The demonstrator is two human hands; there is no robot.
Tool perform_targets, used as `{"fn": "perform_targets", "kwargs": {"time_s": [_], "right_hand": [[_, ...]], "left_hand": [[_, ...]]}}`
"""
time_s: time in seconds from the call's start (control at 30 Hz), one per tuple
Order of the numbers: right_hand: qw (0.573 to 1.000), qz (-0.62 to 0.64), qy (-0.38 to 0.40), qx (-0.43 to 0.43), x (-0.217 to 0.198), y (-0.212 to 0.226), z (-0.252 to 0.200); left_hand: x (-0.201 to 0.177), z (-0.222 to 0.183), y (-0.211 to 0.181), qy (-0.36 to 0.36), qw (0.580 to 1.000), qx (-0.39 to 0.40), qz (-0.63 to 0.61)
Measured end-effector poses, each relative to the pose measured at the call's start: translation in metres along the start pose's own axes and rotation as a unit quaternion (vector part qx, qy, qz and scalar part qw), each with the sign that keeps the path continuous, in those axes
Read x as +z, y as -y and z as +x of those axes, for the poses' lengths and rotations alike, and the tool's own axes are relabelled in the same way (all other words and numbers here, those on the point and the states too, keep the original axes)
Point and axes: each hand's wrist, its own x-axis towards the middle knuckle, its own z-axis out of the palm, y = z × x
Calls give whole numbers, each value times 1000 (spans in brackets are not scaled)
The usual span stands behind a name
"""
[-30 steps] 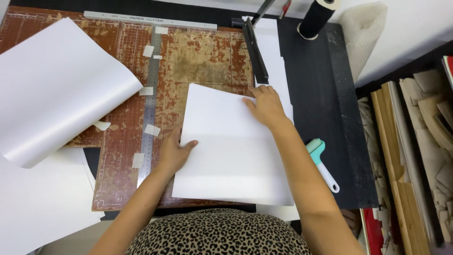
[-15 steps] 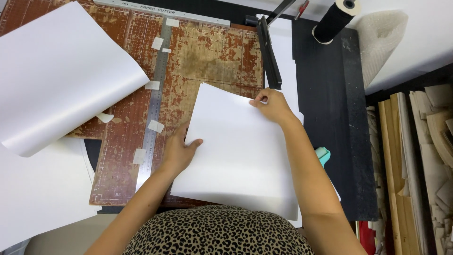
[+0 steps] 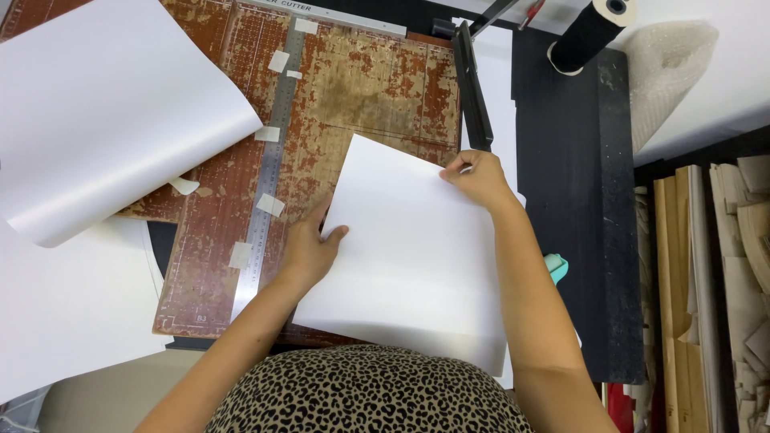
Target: The person uses a paper cutter to trim a stack of white paper sheets on a cutting mat. They align each sheet, lower the cutter blade, and stack the trimmed pieces. The person then folds one trimmed sheet in half.
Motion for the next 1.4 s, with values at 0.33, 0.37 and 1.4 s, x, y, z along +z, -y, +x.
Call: {"fn": "perform_targets", "kwargs": {"time_s": [0.33, 0.37, 1.4], "right_hand": [[1000, 2, -2, 5, 1, 2, -2], [1000, 1, -4, 3, 2, -1, -2], [970, -208, 15, -123, 82, 107, 79]], "left_hand": [[6, -4, 0, -10, 1000, 11, 11], [6, -5, 0, -10, 1000, 12, 11], [-3, 94, 56, -109, 988, 100, 54]]}}
